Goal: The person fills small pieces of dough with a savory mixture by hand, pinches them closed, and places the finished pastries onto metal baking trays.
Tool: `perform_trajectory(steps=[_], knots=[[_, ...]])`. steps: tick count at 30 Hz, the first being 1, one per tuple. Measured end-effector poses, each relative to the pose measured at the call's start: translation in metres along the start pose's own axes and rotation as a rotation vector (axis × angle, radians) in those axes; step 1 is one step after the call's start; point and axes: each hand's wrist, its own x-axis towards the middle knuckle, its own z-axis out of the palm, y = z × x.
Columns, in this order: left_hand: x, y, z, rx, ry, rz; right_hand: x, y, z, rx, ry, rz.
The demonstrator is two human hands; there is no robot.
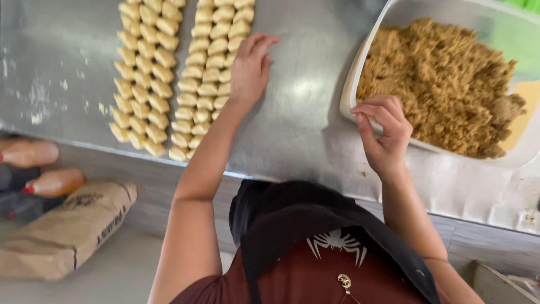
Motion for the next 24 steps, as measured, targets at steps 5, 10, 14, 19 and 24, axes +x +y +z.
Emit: perform_trajectory(steps=[5, 10, 14, 19, 24], knots=[[0.105, -0.082, 0.050, 0.268, -0.057, 0.184, 0.010, 0.003, 0.003, -0.023, 0.059, 0.075], [0.215, -0.160, 0.107, 0.595, -0.105, 0.392, 0.017, 0.007, -0.004, 0.063, 0.082, 0.189], [0.249, -0.173, 0.107, 0.701, -0.452, 0.230, 0.021, 0.007, -0.002, 0.046, 0.122, 0.159], [0.209, -0.080, 0.052, -0.123, -0.412, -0.034, 0.013, 0.012, -0.001, 0.046, 0.114, 0.156], [0.093, 0.076, 0.020, -0.538, -0.081, 0.251, 0.011, 0.008, -0.003, 0.449, 0.234, 0.201]])
